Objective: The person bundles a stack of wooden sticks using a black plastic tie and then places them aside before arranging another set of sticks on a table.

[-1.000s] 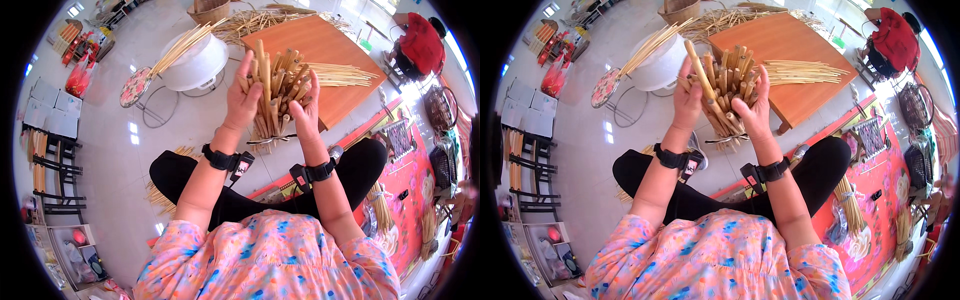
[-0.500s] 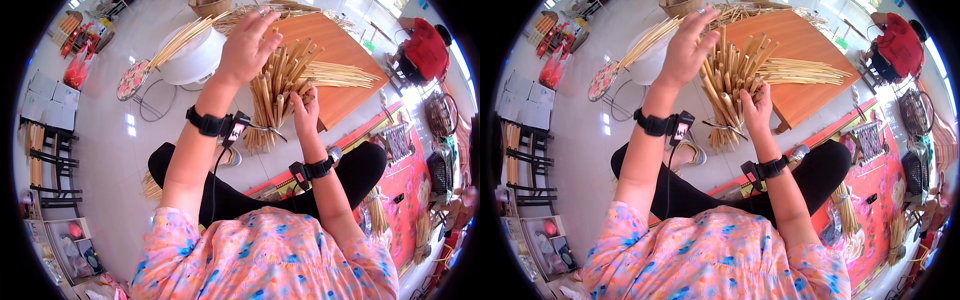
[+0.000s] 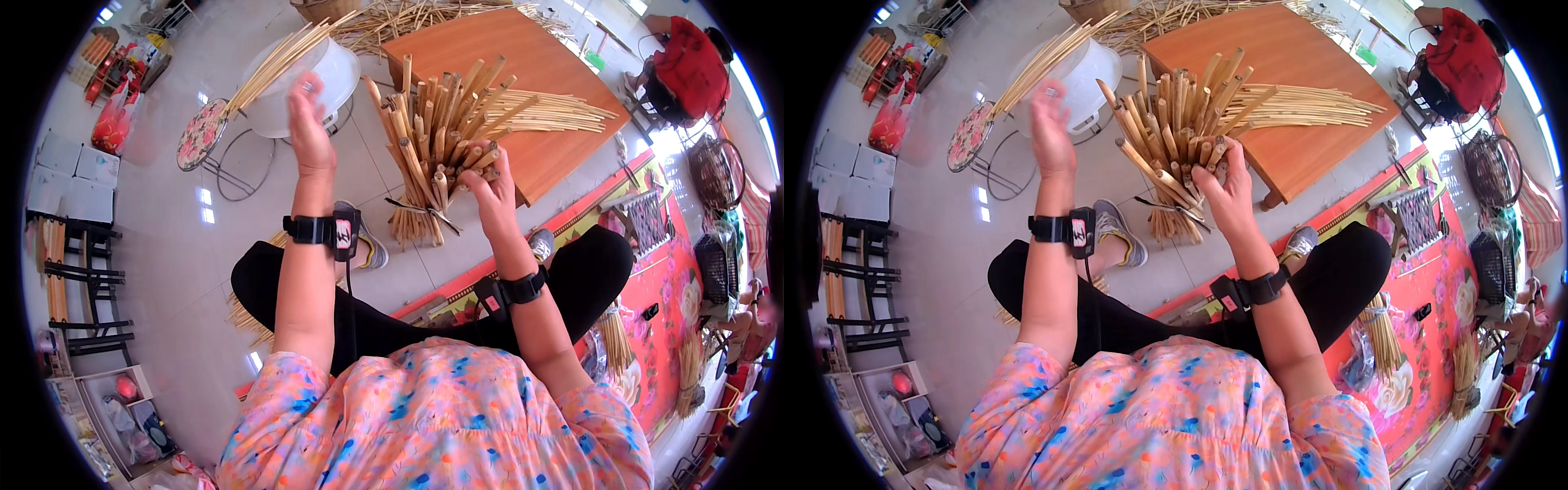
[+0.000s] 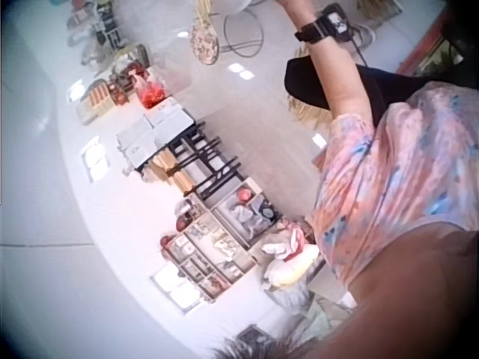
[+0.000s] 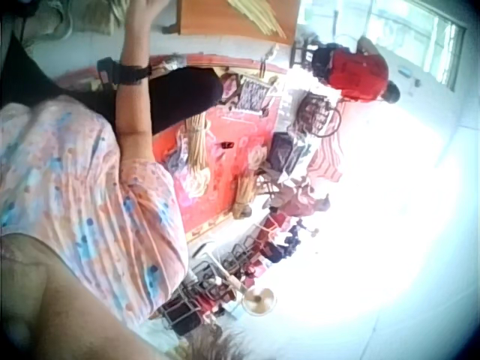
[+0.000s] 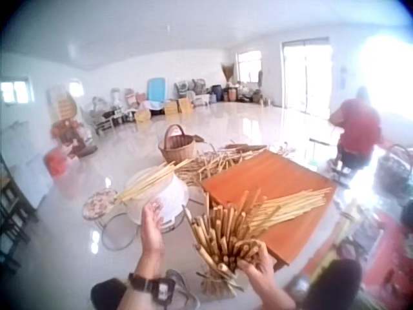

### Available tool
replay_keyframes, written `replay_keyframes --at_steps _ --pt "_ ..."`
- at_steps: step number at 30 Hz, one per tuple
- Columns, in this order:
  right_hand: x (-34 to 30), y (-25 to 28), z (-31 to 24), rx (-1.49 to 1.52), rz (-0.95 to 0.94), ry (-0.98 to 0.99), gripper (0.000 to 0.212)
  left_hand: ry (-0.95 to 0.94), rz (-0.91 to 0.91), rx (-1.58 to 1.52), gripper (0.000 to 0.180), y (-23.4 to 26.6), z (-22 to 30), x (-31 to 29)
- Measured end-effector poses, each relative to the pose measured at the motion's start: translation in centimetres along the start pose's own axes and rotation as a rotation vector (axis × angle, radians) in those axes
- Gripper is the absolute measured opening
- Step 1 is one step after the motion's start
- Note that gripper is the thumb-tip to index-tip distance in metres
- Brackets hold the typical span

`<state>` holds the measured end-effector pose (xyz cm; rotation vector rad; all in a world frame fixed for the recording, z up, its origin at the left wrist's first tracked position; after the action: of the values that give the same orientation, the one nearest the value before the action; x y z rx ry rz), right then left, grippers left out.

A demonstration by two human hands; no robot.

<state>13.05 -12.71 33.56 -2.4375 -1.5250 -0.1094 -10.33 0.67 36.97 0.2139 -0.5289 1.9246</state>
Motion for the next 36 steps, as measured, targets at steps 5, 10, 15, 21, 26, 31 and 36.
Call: replay_keyframes --at_steps 5,10,15,21,26,31,36 --pt "-0.5 -1.5 0.2 0.285 -0.075 -0.042 0.049 0.595 -0.454 -0.046 0.073 0.9 -11.8 -2.0" --pt "1.9 1.8 4.9 0.459 0.426 -0.058 0.06 0.633 -0.504 0.003 0.078 -3.3 -10.0 -6.1" --pt "4.3 2.4 7.7 0.777 0.184 -0.466 0.078 0.608 -0.501 0.02 0.077 -5.6 -8.3 -9.1" --pt "3.8 1.3 9.3 0.854 0.081 -0.429 0.082 0.671 -0.482 -0.271 0.074 -4.4 -13.2 -10.1" --pt "2.8 0.5 15.0 0.999 0.082 -0.607 0.075 1.067 -0.386 -0.489 0.054 -4.1 -14.9 -10.9" --pt "2.2 -1.8 10.7 0.627 0.362 -0.379 0.068 1.428 -0.253 -0.623 0.057 -5.2 -6.4 -13.6" --pt "1.2 -6.1 9.4 0.723 0.44 -0.491 0.06 1.221 -0.33 -0.981 0.055 -1.3 -5.6 -13.3"
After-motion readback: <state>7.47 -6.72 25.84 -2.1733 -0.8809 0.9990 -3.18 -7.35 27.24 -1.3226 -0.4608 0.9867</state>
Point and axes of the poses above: each hand's wrist, its own x-axis towards the middle knuckle, its own y-axis out of the back of the hand, z = x × y, the point moved 2 cm from there along x, towards the middle knuckle, and after that the axes turned 15 degrees about z, right-handed, at the moved point
